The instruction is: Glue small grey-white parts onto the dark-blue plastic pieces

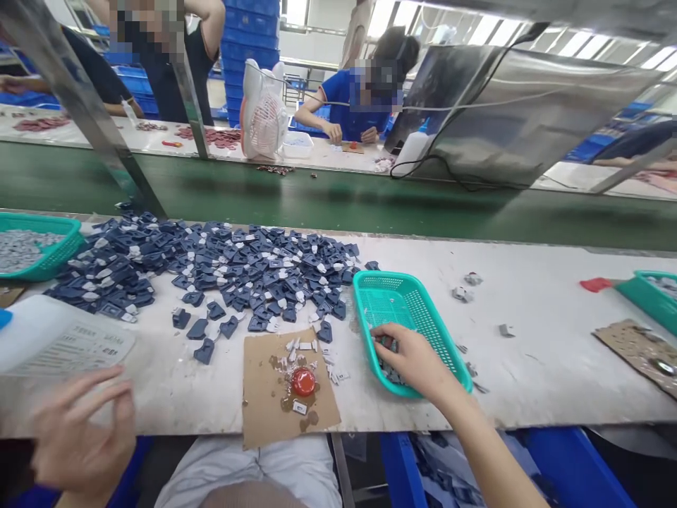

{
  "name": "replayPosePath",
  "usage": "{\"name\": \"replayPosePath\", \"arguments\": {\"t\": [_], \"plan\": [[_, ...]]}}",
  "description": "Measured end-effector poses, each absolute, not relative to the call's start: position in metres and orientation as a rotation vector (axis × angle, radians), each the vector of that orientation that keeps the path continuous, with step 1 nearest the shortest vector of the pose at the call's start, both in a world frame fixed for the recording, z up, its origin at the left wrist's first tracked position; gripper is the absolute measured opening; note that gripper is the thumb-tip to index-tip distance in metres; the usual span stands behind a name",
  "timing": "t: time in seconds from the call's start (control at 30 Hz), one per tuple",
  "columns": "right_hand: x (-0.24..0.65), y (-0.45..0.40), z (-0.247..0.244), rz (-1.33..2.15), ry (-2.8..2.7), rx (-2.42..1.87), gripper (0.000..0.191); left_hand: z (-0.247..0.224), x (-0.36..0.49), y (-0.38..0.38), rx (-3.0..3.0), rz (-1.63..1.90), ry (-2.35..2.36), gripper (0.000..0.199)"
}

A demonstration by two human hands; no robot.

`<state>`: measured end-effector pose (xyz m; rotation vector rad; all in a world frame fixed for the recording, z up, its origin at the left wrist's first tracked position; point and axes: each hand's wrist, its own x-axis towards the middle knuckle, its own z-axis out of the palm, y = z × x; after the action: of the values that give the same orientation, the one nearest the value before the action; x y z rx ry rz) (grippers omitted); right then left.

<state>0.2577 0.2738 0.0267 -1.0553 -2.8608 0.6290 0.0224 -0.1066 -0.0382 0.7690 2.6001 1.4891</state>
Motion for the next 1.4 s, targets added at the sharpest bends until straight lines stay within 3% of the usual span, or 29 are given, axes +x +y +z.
{"name": "replayPosePath", "arguments": {"t": [0.13,0.37,0.53,0.67,0.8,0.9,1.03,1.4], "plan": [[0.260,0.277,0.018,0.640,-2.790,-1.041,0.030,-0.016,0.030,-0.059,1.189,1.290,2.636,0.017],[0.253,0.274,0.023,0.931,-2.571,-1.115,0.029,-0.027,0.030,-0.037,1.159,0.932,2.685,0.030],[0.254,0.271,0.025,1.121,-2.475,-1.185,0.033,-0.028,0.029,-0.038,1.103,1.103,2.625,0.023],[0.258,0.267,0.027,1.123,-2.492,-1.189,0.035,-0.022,0.032,-0.041,0.686,1.324,2.452,0.038],[0.258,0.268,0.028,0.835,-2.674,-1.121,0.036,-0.017,0.041,-0.043,0.226,1.609,2.044,0.048],[0.259,0.273,0.024,0.500,-2.765,-1.061,0.035,-0.013,0.047,-0.041,0.017,1.649,1.790,0.048],[0.259,0.279,0.018,0.297,-2.782,-1.041,0.037,-0.010,0.053,-0.039,-0.037,1.627,1.591,0.046],[0.268,0.292,0.011,0.256,-2.934,-0.925,0.038,0.006,0.051,-0.027,-0.047,1.629,1.070,0.031]]}}
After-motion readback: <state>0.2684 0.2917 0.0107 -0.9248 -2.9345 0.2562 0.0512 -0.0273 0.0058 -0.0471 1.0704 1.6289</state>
